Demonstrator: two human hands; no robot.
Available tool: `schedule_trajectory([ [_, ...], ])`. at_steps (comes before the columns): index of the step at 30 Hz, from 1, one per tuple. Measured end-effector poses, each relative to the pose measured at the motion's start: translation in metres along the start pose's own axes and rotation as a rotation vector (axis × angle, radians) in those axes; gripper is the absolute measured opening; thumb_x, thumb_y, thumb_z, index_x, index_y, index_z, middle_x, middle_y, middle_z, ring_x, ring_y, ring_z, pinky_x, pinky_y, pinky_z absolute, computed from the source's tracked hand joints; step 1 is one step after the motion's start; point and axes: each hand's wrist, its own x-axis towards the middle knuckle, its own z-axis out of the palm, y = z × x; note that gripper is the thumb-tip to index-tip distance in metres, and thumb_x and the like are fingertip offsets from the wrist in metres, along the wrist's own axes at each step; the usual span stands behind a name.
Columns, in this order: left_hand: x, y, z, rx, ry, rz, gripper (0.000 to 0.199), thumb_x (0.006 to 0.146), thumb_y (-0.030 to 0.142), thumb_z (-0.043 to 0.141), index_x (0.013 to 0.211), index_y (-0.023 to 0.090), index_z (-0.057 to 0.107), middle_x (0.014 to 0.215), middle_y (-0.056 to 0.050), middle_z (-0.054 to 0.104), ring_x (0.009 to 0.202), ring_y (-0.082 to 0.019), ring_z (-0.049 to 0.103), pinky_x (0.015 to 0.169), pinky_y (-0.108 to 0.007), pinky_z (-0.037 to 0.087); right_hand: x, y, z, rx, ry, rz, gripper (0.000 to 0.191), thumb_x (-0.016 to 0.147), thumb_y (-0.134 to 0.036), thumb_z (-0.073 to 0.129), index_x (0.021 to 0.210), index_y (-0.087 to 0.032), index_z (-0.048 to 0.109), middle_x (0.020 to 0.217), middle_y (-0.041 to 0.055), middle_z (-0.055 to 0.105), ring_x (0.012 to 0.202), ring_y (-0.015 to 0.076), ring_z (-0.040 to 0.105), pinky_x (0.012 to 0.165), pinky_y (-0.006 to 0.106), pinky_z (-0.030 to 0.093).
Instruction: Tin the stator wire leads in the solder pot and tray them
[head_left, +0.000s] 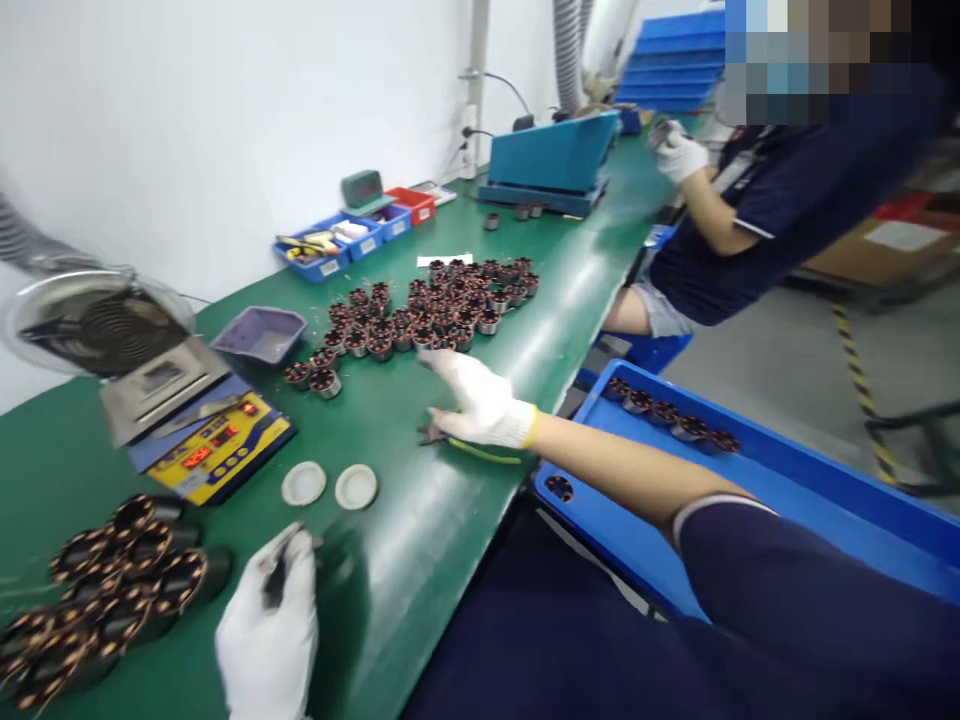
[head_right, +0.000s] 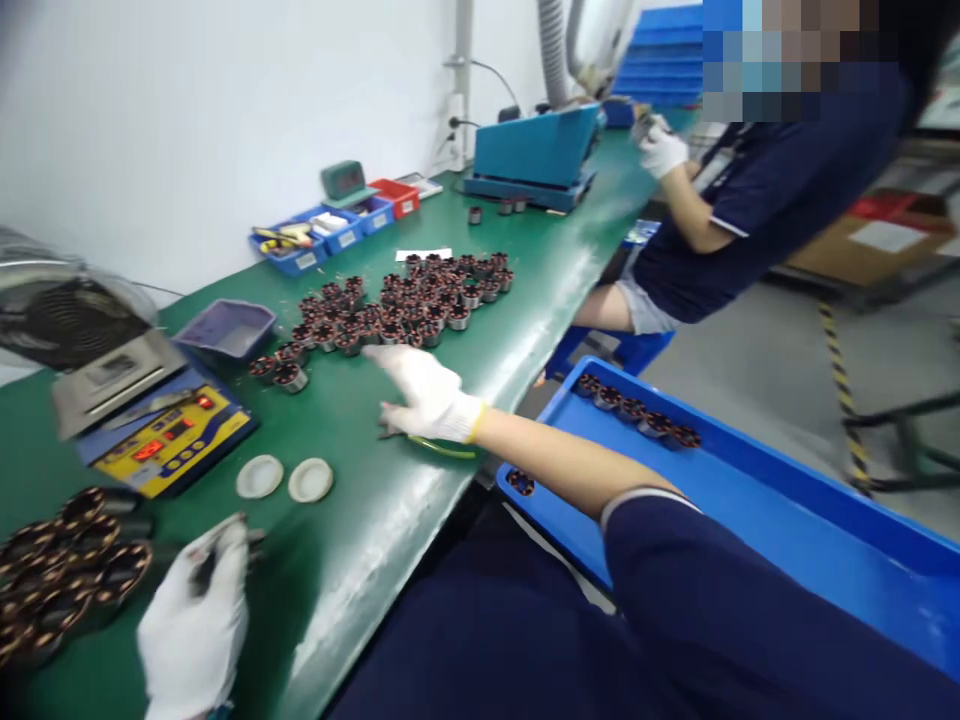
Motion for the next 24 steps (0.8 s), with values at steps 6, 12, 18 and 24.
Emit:
schedule_trajectory([
  [6,0.013,-0.014,-0.001,-0.044,-0.086,0.045,0.034,0.079,0.046,0.061,0.099,0.019,0.066,0.094,-0.007,0.074,0.088,-0.023,0.070,0.088,-0.035,0.055,0.135,-0.065,0.079,-0.252,-0.331,-0.219,0.067,0.083,-0.020,0.055,0.146,-0.012,0.036,0.125,0.0178,0.060,0.122,0.0295,0.051,0.110,0.051,0.031],
  [12,0.012,-0.001,-0.008,-0.125,0.041,-0.003,0.042,0.080,0.053,0.062,0.102,0.017,0.066,0.095,-0.008,0.072,0.083,-0.021,0.069,0.082,-0.033,0.055,0.128,-0.078,0.069,-0.197,-0.374,-0.121,0.053,0.086,-0.022,0.054,0.138,-0.015,0.048,0.125,0.0174,0.062,0.119,0.0293,0.053,0.112,0.052,0.027],
  [18,-0.004,0.021,0.000,-0.796,-0.223,-0.417,0.054,0.089,0.062,0.045,0.120,0.019,0.060,0.103,-0.008,0.071,0.076,-0.017,0.067,0.056,-0.025,0.053,0.054,-0.139,0.021,0.172,-0.420,-0.515,0.063,0.079,-0.025,0.060,0.141,-0.018,0.047,0.126,0.0118,0.062,0.113,0.0260,0.055,0.114,0.048,0.028],
  [24,-0.013,0.027,0.001,-1.063,-0.250,-0.703,0.041,0.082,0.056,0.062,0.082,0.015,0.065,0.064,-0.002,0.063,0.046,-0.011,0.055,0.039,-0.020,0.042,0.038,-0.145,0.009,0.733,-0.451,-0.019,0.068,0.079,-0.044,0.071,0.136,-0.014,0.050,0.120,0.0121,0.063,0.089,0.0191,0.063,0.080,0.036,0.052],
])
